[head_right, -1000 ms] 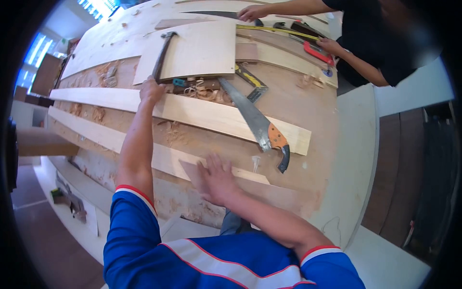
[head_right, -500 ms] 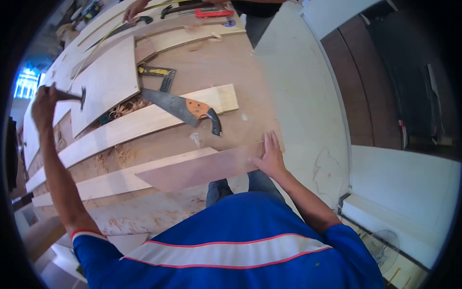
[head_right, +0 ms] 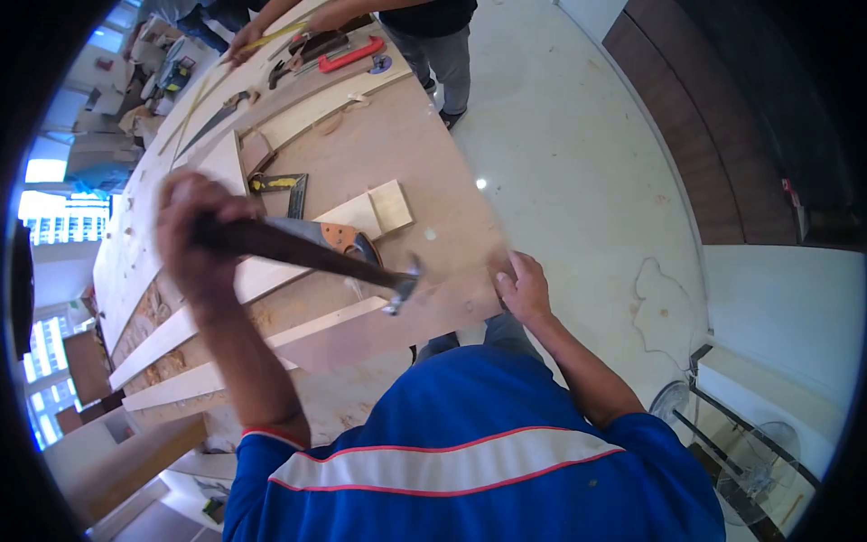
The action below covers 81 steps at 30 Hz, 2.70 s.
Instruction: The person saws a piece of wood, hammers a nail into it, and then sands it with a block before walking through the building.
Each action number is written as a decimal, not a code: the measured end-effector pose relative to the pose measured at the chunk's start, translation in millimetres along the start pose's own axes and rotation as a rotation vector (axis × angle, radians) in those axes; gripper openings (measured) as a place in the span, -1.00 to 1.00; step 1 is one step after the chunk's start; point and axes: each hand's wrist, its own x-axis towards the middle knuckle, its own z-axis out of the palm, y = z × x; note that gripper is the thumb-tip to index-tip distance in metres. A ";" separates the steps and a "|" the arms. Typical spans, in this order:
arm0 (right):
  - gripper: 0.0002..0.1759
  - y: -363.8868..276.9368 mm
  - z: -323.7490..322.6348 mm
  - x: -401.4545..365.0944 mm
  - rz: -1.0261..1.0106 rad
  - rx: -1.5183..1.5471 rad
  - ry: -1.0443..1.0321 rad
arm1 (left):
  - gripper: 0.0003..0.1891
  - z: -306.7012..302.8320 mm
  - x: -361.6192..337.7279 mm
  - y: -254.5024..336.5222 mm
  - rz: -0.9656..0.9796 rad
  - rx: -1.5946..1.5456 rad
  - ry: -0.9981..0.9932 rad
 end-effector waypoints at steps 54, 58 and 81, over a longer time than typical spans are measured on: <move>-0.44 -158.4 15.4 40.4 -0.478 0.061 -0.452 | -0.66 -96.1 -182.7 -49.2 0.199 -0.510 -0.094; -0.59 -166.3 26.4 41.2 -0.455 0.071 -0.564 | -0.64 -107.3 -192.3 -40.4 0.224 -0.496 -0.091; -0.19 -213.5 21.8 93.4 -0.714 -0.054 -0.164 | -0.62 -221.4 -224.4 54.4 0.495 -0.435 0.863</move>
